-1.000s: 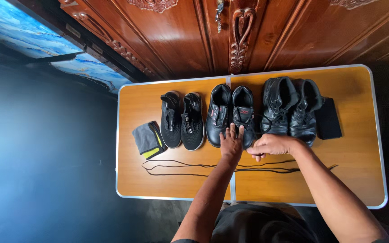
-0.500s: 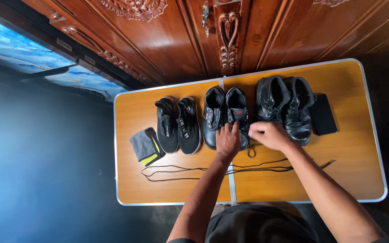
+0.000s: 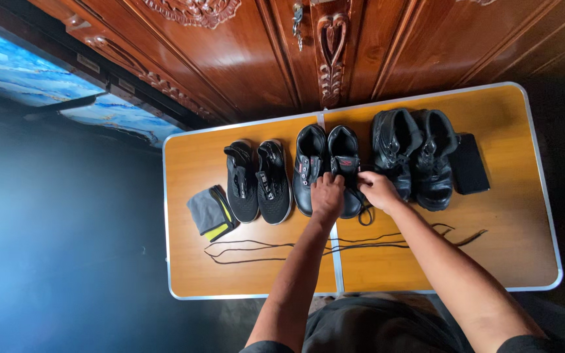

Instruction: The person removes shoelaces from three pairs of shoes on a table, then threads and ties new laces into each shoe one by one. The shoes remain on the table throughout the process.

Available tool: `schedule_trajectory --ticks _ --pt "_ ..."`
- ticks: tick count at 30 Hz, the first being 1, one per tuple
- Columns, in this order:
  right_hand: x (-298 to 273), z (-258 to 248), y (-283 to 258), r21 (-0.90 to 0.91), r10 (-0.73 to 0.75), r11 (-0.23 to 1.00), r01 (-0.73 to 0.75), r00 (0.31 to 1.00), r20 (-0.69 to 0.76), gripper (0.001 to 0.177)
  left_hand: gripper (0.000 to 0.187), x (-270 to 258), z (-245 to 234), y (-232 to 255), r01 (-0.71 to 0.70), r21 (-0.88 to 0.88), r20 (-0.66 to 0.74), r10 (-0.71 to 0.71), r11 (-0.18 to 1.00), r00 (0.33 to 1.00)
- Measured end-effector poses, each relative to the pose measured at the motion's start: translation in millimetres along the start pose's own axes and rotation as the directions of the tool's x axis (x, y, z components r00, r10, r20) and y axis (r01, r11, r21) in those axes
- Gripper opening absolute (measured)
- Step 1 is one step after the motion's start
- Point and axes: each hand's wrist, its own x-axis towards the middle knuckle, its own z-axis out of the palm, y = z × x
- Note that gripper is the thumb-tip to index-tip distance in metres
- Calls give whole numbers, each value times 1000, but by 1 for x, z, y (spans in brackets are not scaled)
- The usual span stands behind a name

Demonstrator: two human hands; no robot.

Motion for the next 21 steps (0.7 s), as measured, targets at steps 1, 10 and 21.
schedule_trajectory --ticks 1,10,21 --pt "-2 0 -1 27 -18 999 17 1000 9 36 20 0 1 -1 14 6 25 -14 1000 1000" --pt "3 -4 7 96 -53 994 45 995 82 43 41 -17 4 13 1 77 425 -34 997 904" --pt "-9 0 20 243 5 970 -19 998 58 37 29 -97 -35 2 -248 -433 48 297 867 954"
